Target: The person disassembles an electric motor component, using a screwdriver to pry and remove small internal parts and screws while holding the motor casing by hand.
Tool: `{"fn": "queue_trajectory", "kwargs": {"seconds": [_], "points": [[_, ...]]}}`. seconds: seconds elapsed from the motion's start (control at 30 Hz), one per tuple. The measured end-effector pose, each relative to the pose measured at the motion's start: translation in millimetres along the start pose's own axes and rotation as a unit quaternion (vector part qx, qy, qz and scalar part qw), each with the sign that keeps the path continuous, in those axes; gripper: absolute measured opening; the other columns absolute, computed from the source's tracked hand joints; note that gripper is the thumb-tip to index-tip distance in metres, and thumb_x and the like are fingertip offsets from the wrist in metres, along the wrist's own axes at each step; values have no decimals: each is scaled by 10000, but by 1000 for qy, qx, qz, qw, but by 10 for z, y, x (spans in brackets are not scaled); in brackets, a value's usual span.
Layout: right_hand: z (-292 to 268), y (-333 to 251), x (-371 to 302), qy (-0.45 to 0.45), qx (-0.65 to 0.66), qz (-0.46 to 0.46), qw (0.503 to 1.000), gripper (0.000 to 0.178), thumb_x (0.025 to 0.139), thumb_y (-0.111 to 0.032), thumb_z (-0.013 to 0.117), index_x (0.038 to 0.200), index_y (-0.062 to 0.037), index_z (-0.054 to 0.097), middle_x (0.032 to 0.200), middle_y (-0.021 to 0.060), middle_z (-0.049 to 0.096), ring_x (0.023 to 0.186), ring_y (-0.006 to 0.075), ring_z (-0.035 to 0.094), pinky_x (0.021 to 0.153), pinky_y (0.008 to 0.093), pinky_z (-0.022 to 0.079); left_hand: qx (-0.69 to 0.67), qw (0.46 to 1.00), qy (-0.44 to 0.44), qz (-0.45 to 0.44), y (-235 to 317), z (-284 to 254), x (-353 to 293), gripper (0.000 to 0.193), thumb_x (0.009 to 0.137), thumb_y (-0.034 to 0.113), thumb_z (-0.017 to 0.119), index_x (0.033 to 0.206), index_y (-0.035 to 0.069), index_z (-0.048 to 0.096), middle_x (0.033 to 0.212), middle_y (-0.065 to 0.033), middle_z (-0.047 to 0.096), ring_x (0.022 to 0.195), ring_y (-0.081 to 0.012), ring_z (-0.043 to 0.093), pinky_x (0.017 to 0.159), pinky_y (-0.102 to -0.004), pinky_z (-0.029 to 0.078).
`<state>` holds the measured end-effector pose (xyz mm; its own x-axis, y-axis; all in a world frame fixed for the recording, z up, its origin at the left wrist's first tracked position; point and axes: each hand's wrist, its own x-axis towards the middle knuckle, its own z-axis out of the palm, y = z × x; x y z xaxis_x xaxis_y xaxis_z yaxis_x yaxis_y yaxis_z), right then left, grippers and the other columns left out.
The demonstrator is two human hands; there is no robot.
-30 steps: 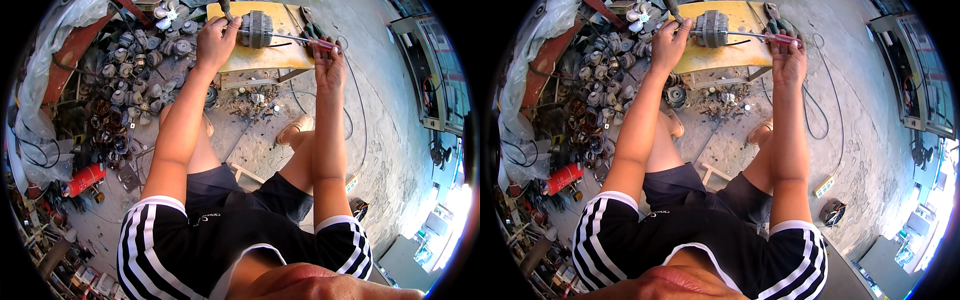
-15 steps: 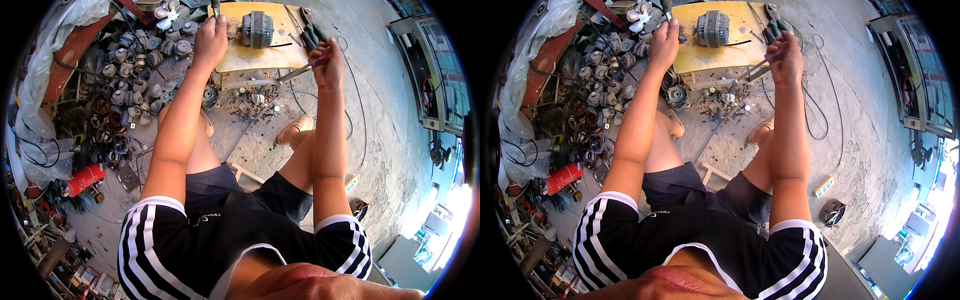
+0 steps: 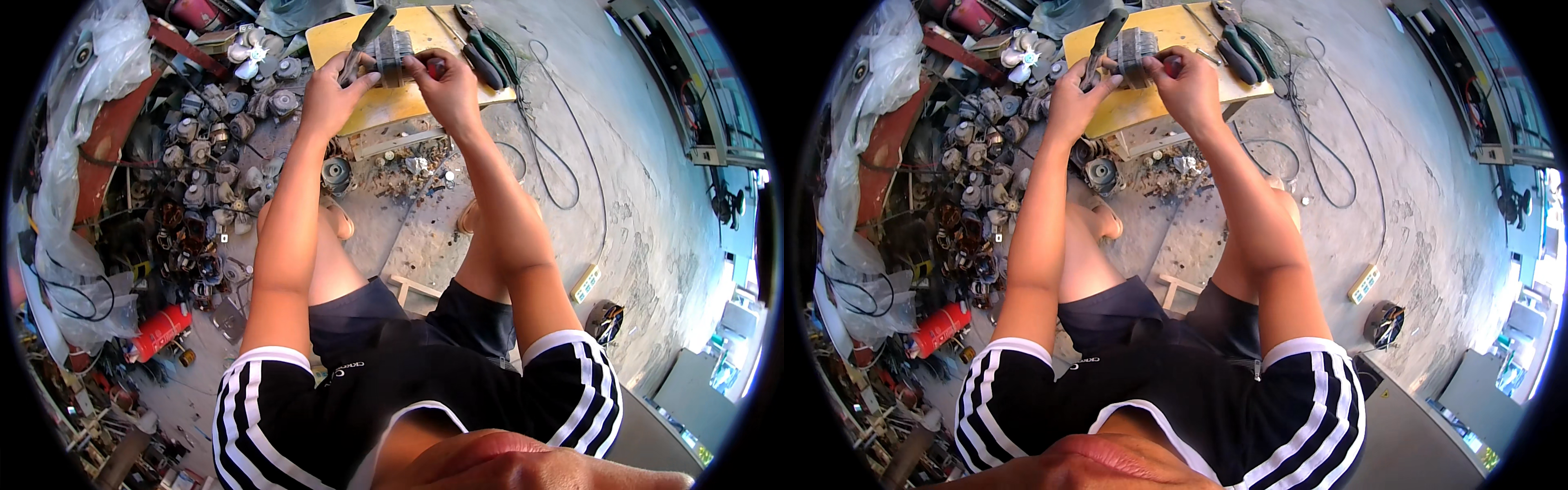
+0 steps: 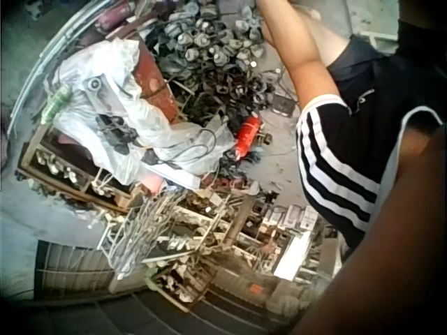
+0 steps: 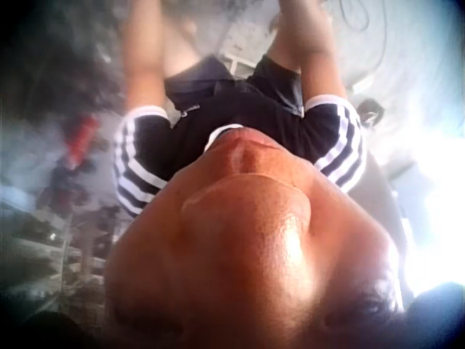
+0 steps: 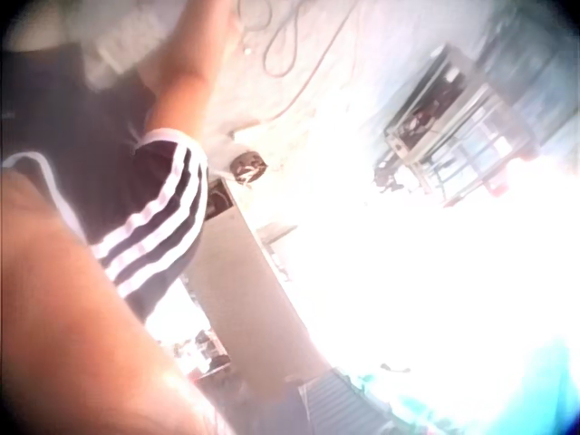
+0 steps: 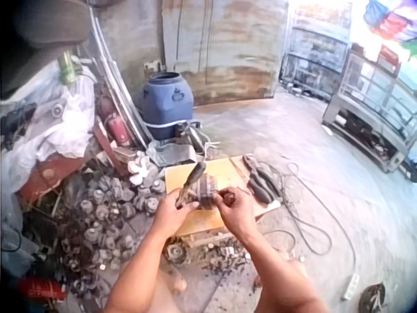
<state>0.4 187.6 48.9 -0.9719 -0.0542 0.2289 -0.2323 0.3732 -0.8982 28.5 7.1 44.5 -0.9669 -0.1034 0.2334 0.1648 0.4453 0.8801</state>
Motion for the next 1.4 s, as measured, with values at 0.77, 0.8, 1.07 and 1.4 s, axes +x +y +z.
{"fn": "queue_trajectory", "kwargs": {"seconds": [0.77, 0.8, 1.07, 1.4], "points": [[13, 75, 5, 25, -14, -95, 995, 175, 806, -123, 721, 954, -42, 674, 739, 80, 594, 645, 161, 537, 631, 292, 469, -63, 998, 27, -12, -50, 40, 48, 170, 854, 204, 707, 889, 45, 659, 692, 50, 567, 644, -41, 478, 602, -217, 402], [10, 57, 1, 21, -21, -97, 995, 177, 803, -121, 723, 955, -44, 675, 748, 81, 592, 649, 164, 537, 633, 292, 470, -63, 998, 27, -11, -58, 31, 55, 179, 856, 212, 706, 887, 42, 659, 697, 48, 572, 648, -41, 482, 604, -218, 404], [2, 73, 14, 13, -9, -98, 995, 176, 797, -103, 725, 956, -46, 674, 737, 78, 586, 635, 150, 526, 623, 291, 462, -104, 992, 52, -41, -53, 56, 119, 247, 833, 260, 736, 883, 28, 665, 710, 37, 588, 648, -43, 476, 609, -209, 392], [-15, 54, 18, 10, -29, -82, 996, 203, 824, -146, 712, 977, -20, 664, 836, 120, 645, 714, 204, 592, 692, 316, 488, -132, 990, -29, -38, 33, -40, 84, 143, 800, 108, 744, 897, 45, 660, 701, 72, 561, 624, -24, 474, 595, -188, 385]]}}
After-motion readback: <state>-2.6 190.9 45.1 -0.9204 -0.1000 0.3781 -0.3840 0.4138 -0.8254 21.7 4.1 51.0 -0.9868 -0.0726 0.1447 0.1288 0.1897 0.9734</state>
